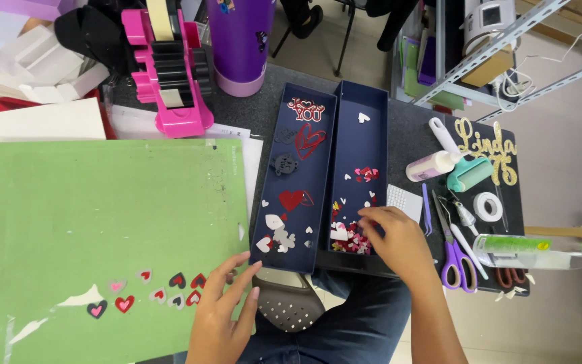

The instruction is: Decorating a sign by gluing small heart-shaped cutouts onto it.

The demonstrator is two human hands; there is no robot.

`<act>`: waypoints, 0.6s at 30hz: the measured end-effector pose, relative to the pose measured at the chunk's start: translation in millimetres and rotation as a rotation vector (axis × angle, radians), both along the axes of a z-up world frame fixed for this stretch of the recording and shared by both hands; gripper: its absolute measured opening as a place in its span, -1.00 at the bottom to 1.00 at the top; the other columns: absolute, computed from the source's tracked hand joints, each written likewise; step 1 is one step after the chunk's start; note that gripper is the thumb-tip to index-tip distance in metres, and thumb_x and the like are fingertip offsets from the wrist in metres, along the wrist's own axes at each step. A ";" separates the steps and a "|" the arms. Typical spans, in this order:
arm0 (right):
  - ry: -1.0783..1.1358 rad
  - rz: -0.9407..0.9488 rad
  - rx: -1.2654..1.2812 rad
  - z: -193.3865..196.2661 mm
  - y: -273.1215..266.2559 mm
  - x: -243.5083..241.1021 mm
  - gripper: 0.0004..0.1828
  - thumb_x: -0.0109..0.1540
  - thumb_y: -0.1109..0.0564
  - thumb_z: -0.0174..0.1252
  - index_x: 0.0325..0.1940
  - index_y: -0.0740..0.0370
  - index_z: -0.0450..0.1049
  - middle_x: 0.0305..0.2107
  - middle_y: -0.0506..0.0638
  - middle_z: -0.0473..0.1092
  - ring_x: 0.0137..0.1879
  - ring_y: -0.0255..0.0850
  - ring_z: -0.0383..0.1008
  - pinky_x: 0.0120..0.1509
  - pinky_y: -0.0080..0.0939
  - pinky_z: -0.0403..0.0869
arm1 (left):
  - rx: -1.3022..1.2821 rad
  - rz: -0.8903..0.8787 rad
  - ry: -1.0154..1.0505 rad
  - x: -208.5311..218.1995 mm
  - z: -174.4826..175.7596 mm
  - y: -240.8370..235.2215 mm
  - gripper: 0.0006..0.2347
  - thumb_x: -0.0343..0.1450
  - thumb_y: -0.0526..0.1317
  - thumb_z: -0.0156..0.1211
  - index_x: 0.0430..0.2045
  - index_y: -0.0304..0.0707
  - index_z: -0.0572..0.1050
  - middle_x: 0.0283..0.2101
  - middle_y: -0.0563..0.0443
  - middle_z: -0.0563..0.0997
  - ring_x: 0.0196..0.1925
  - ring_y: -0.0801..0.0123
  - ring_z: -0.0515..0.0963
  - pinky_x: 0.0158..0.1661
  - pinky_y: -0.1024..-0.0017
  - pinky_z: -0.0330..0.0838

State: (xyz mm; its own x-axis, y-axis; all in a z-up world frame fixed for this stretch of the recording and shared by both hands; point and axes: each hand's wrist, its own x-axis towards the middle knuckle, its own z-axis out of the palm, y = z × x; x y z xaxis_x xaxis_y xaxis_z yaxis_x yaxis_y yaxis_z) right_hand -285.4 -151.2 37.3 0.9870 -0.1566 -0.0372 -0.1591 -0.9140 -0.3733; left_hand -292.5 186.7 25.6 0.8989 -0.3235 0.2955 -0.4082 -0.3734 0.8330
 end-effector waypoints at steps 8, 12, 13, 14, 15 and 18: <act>0.255 0.171 0.117 -24.7 14.0 10.4 -0.69 0.13 0.14 0.38 -0.04 0.00 0.57 0.00 -0.11 0.34 -0.04 -0.09 0.39 0.08 -0.13 0.42 | 0.039 0.094 0.099 -15.2 -2.5 28.3 -0.71 0.47 -0.31 0.10 0.09 -0.22 0.55 0.23 -0.10 0.46 0.09 0.21 0.55 0.01 0.30 0.55; 0.249 0.143 0.203 -25.8 8.2 15.7 -0.83 0.09 0.17 0.38 -0.25 0.00 0.60 -0.22 -0.14 0.46 -0.32 -0.19 0.48 -0.10 -0.22 0.40 | 0.022 0.085 0.037 -21.7 -2.0 32.2 -0.68 0.48 -0.32 0.10 0.15 -0.18 0.51 0.24 -0.14 0.46 0.13 0.20 0.54 0.06 0.31 0.48; 0.245 0.142 0.202 -24.4 6.1 16.3 -0.83 0.09 0.17 0.38 -0.25 0.00 0.60 -0.22 -0.14 0.46 -0.32 -0.19 0.48 -0.10 -0.22 0.40 | 0.022 0.084 0.034 -21.4 2.0 31.8 -0.68 0.48 -0.32 0.10 0.15 -0.18 0.51 0.24 -0.14 0.46 0.13 0.20 0.54 0.06 0.31 0.48; 0.225 0.094 0.229 -23.0 3.9 16.7 -0.81 0.10 0.23 0.32 -0.22 0.03 0.59 -0.20 -0.13 0.44 -0.28 -0.20 0.48 -0.07 -0.23 0.41 | 0.005 0.070 0.017 -21.7 5.9 31.3 -0.68 0.48 -0.34 0.09 0.14 -0.23 0.51 0.22 -0.14 0.47 0.16 0.19 0.54 0.03 0.32 0.49; 0.204 0.046 0.255 -21.6 1.6 17.3 -0.78 0.11 0.28 0.27 -0.19 0.06 0.59 -0.19 -0.11 0.43 -0.25 -0.22 0.47 -0.03 -0.25 0.42 | -0.012 0.056 0.000 -21.8 9.7 30.7 -0.69 0.48 -0.36 0.08 0.13 -0.28 0.51 0.20 -0.15 0.47 0.19 0.18 0.53 0.01 0.33 0.51; 0.130 -0.088 0.315 -3.3 1.8 14.6 -0.72 0.11 0.37 0.17 -0.18 0.11 0.63 -0.06 -0.15 0.46 -0.17 -0.25 0.52 0.02 -0.28 0.45 | -0.027 0.043 0.012 -23.9 11.6 30.7 -0.71 0.47 -0.37 0.07 0.10 -0.30 0.52 0.20 -0.16 0.47 0.20 0.17 0.53 0.04 0.31 0.51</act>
